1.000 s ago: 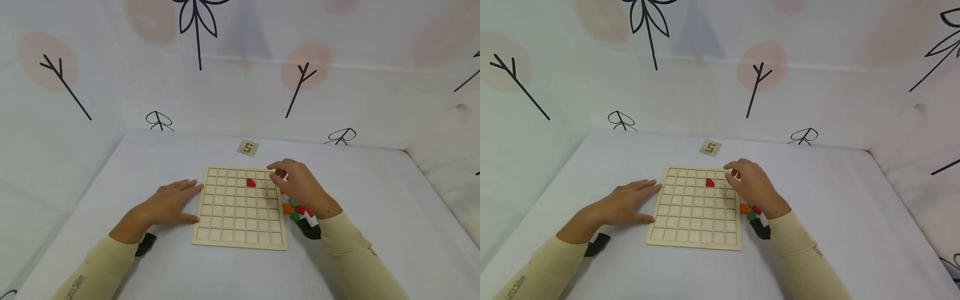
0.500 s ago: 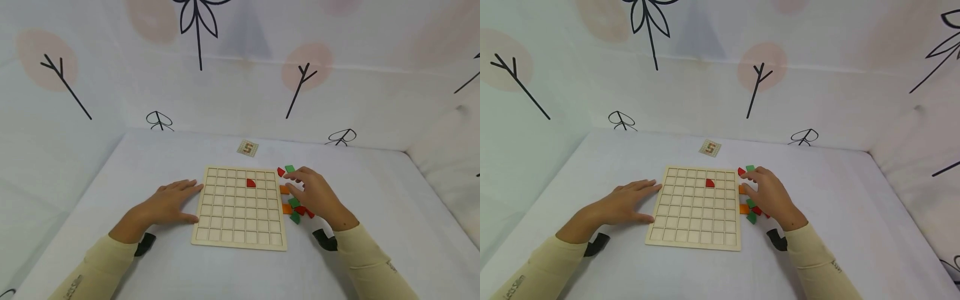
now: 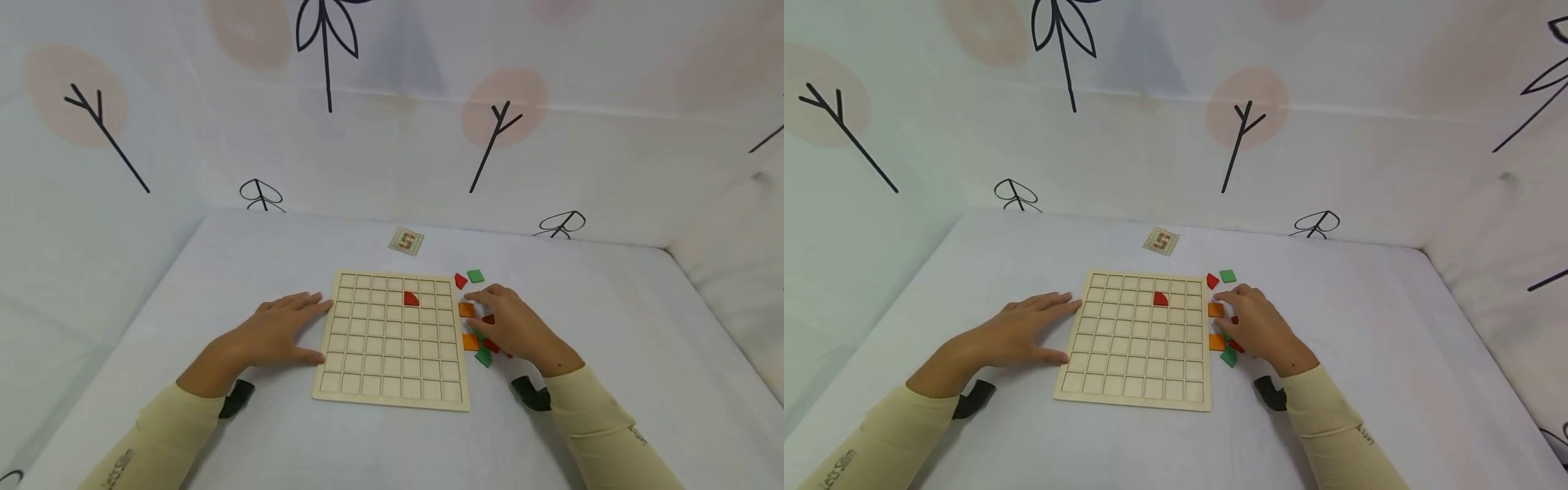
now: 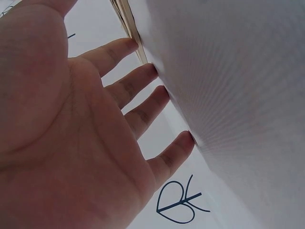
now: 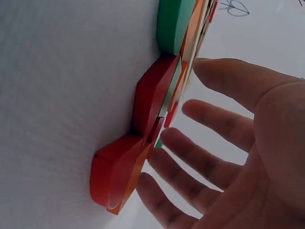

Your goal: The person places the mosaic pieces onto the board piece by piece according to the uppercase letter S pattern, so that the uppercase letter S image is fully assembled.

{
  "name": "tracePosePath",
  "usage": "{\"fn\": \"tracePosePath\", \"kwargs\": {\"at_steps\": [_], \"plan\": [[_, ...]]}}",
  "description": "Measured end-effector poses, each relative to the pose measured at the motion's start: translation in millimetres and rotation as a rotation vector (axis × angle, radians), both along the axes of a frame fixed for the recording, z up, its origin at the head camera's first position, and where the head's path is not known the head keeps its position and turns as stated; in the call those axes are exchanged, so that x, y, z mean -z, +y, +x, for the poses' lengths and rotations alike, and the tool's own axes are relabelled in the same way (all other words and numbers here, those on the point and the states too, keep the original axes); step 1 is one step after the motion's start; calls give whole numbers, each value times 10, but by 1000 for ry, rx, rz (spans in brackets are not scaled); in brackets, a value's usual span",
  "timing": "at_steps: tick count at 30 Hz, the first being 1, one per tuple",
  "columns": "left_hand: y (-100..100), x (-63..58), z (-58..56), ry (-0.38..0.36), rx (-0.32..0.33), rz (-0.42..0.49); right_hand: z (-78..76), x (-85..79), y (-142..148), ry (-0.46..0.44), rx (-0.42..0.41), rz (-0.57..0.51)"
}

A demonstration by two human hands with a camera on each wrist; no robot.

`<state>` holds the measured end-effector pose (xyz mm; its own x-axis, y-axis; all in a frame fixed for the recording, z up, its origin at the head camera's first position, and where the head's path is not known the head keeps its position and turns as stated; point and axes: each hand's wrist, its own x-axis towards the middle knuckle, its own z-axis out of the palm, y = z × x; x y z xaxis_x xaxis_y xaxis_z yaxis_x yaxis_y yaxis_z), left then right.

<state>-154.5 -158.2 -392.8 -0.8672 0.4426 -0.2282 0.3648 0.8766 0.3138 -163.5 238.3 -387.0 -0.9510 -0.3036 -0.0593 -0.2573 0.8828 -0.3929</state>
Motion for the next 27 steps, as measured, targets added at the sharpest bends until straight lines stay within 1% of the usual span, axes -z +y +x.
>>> {"fn": "tracePosePath", "kwargs": {"at_steps": [9,13,21,27], "plan": [[1,-18,2,6,8,-4,-4,44,-8,8,5,36],[-3,-14,0,5,11,0,-7,58,-10,25,11,49],[-17,-6,-1,11,14,1,-18,79,-9,52,-11,63],[-12,-3,-5,10,13,8,-12,94,-3,75,-3,77]]}}
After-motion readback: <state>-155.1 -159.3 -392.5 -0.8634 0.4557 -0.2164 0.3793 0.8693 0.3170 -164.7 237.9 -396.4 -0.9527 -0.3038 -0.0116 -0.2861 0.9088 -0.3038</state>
